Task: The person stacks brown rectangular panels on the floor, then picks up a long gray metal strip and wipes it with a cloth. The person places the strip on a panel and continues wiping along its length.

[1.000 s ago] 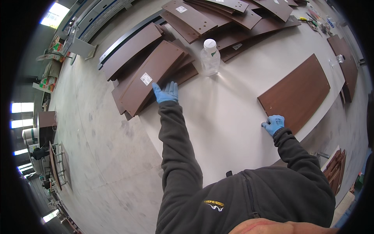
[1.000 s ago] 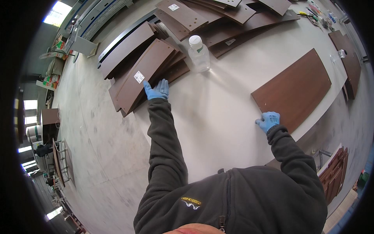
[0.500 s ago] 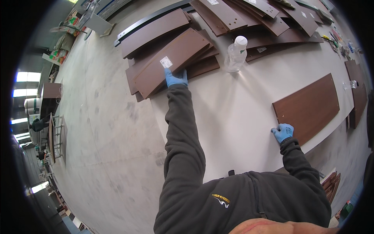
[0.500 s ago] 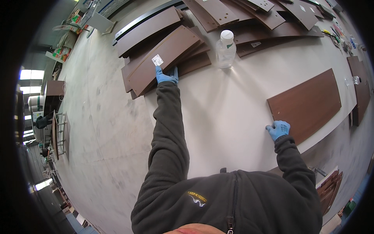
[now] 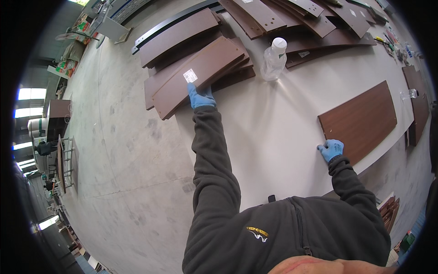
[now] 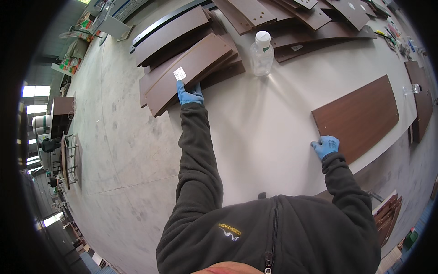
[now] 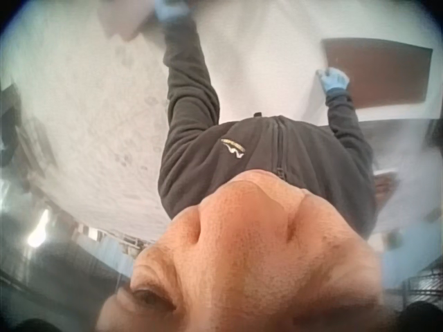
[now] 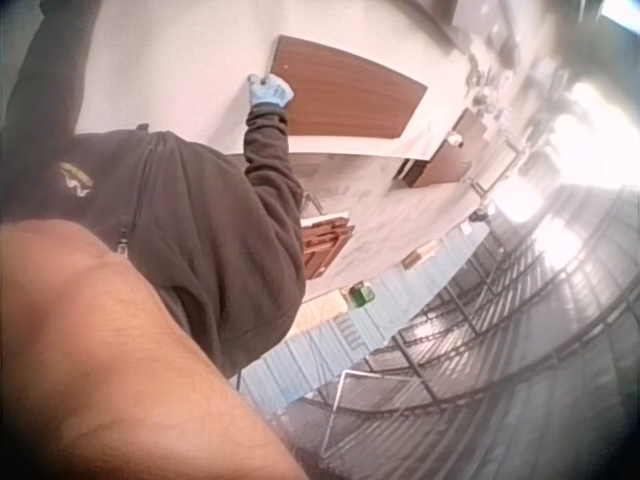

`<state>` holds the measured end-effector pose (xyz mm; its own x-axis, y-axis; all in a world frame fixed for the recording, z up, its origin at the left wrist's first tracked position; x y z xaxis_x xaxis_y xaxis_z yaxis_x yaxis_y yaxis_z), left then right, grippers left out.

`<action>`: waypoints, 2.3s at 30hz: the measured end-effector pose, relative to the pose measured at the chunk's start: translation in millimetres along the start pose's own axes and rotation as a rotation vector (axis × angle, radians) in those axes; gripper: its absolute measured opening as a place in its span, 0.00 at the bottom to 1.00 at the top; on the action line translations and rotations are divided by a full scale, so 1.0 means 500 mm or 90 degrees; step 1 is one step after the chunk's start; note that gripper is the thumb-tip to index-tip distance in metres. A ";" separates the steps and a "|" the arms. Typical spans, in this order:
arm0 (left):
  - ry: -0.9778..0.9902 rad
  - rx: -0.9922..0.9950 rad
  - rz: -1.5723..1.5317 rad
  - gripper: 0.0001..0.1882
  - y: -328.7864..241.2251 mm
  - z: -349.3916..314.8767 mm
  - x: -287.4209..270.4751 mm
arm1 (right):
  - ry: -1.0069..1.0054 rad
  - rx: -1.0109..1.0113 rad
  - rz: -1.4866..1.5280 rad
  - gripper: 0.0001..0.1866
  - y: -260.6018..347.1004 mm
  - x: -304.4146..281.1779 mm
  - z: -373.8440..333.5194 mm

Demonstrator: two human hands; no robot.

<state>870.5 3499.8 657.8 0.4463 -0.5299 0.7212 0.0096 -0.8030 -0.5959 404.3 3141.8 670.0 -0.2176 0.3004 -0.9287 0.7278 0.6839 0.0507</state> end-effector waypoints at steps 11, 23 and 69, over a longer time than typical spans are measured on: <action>0.045 -0.050 0.001 0.28 -0.036 0.004 -0.036 | 0.012 0.012 -0.002 0.23 0.010 -0.002 -0.003; 0.111 -0.100 0.098 0.27 -0.220 -0.204 -0.262 | 0.060 -0.088 -0.016 0.23 0.188 -0.073 0.020; -0.025 -0.241 0.428 0.19 -0.087 -0.290 -0.238 | -0.252 -0.657 -0.177 0.14 1.101 -0.328 0.258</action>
<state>687.2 3558.2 649.4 0.2797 -0.9322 0.2296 -0.5779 -0.3545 -0.7351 924.6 3383.6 803.0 0.0657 -0.0527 -0.9964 -0.2360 0.9694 -0.0668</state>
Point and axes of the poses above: each hand's wrist, its own z-axis towards the middle knuckle, its own x-axis out of the palm, y = z × x, the point moved 2 cm from there along z, towards the middle knuckle, and after that the axes turned 9 degrees about x, right-handed, at the moved point
